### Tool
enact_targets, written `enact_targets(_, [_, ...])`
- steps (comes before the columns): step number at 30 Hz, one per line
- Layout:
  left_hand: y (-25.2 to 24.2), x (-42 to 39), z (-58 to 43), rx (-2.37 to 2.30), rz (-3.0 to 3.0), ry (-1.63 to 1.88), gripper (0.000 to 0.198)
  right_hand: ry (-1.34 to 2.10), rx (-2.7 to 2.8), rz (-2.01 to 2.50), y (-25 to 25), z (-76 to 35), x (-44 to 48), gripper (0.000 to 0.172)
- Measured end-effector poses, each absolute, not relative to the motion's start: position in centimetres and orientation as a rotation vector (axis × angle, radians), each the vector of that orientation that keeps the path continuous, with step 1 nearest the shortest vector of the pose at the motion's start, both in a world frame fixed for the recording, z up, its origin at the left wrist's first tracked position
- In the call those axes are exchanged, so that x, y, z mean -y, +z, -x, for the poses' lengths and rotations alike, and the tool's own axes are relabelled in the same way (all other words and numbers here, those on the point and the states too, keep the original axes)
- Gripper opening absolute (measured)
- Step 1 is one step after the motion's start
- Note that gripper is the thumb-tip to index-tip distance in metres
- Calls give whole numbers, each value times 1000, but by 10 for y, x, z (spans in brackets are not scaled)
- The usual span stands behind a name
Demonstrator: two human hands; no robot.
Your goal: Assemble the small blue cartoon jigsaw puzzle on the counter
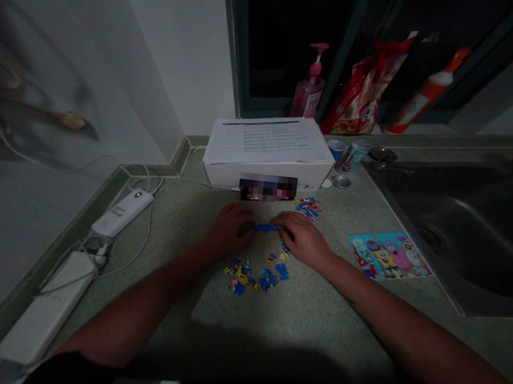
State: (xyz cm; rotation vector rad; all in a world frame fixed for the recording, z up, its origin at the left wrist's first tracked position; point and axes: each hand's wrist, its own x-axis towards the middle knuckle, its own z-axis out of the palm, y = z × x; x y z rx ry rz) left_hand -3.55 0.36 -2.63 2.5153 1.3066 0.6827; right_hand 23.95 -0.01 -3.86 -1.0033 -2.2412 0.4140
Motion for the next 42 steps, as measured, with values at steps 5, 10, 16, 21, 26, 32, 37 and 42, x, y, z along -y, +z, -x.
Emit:
enact_targets(5, [-27, -3, 36, -1301, -2498, 753, 17, 404, 2225, 991, -37, -239, 1, 29])
enact_targets(10, [-28, -7, 41, -1398, -2282, 952, 9, 414, 2206, 982, -32, -239, 2, 29])
enact_targets(16, [-28, -13, 46, -1584, -1860, 1090, 10, 361, 2195, 906, -27, -238, 8, 25])
enact_targets(21, [-28, -14, 48, -1651, -1712, 1144, 14, 288, 2241, 839, -17, -236, 19, 19])
enact_targets(26, [-26, -17, 51, -1673, -1602, 1179, 20, 288, 2345, 834, -11, -235, 28, 16])
enact_targets(32, [-25, -18, 50, -1678, -1536, 1209, 19, 343, 2447, 801, -10, -229, 40, 6])
enact_targets(37, [-24, -18, 49, -1669, -1533, 1219, 17, 402, 2508, 779, -6, -224, 48, 3])
enact_targets(42, [-22, -17, 48, -1664, -1538, 1213, 17, 459, 2551, 770, -4, -225, 50, 9])
